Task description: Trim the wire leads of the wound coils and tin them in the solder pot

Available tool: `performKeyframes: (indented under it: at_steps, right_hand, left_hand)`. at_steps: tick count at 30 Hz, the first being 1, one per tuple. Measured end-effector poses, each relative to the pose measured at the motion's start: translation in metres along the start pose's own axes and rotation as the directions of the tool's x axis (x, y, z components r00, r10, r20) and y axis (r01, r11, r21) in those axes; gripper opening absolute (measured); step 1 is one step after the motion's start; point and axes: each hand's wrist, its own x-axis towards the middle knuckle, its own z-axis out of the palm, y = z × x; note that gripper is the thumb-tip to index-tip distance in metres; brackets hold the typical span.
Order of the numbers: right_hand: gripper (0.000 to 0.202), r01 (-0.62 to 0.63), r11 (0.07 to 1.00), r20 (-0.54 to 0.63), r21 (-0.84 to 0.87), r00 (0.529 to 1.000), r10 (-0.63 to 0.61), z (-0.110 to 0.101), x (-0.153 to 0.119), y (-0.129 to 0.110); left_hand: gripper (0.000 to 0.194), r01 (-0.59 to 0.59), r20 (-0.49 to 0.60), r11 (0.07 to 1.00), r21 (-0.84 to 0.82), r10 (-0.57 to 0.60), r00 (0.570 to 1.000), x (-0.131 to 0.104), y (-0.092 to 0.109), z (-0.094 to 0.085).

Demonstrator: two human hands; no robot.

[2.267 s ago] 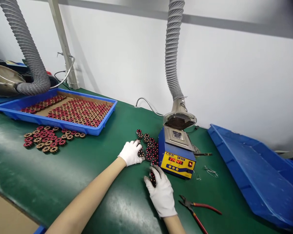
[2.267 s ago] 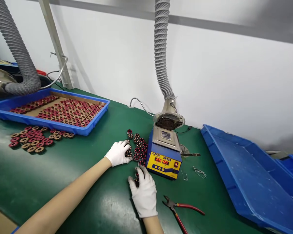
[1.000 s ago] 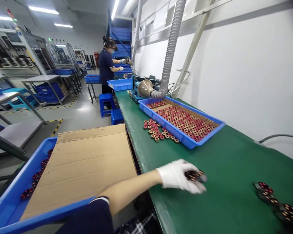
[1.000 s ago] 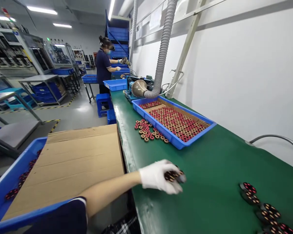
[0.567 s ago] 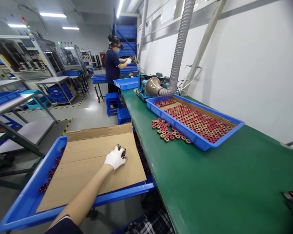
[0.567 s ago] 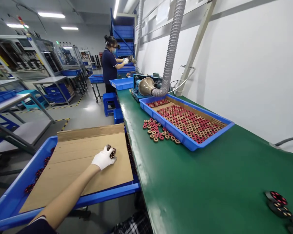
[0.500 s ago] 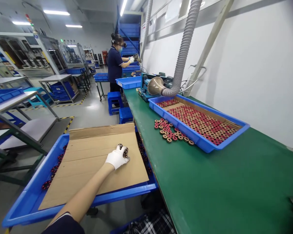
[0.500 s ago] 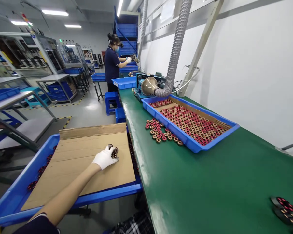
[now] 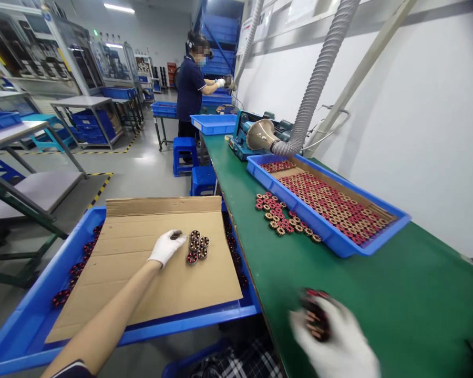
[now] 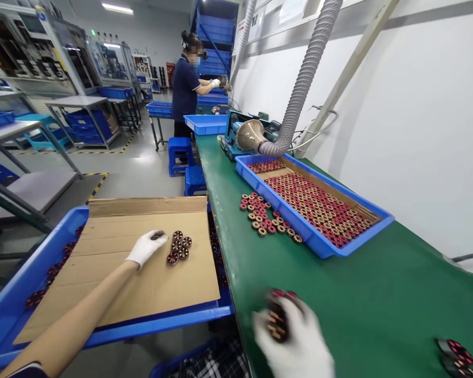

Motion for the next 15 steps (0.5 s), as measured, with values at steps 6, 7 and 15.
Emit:
performKeyframes:
  at_steps: [6, 7, 15]
  right_hand:
    - [0.036, 0.365, 0.930, 0.557, 0.039, 0.765, -0.324, 0.104, 0.026, -0.116]
    - [0.036, 0.386, 0.921, 0.596, 0.043, 0.730, -0.334, 0.119, 0.028, -0.119]
    - [0.074, 0.361, 0.921, 0.614, 0.147, 0.697, -0.371, 0.137, 0.022, -0.108]
  left_hand:
    - [0.026, 0.004, 0.091, 1.000, 0.007, -0.005, 0.996, -0.005, 0.006, -0.002]
    - [0.026, -0.006, 0.121, 1.000, 0.012, 0.005, 0.993, -0.006, 0.008, -0.001]
    - [0.045, -0.032, 0.221, 0.994, 0.100, 0.009, 0.975, -0.005, 0.014, -0.005]
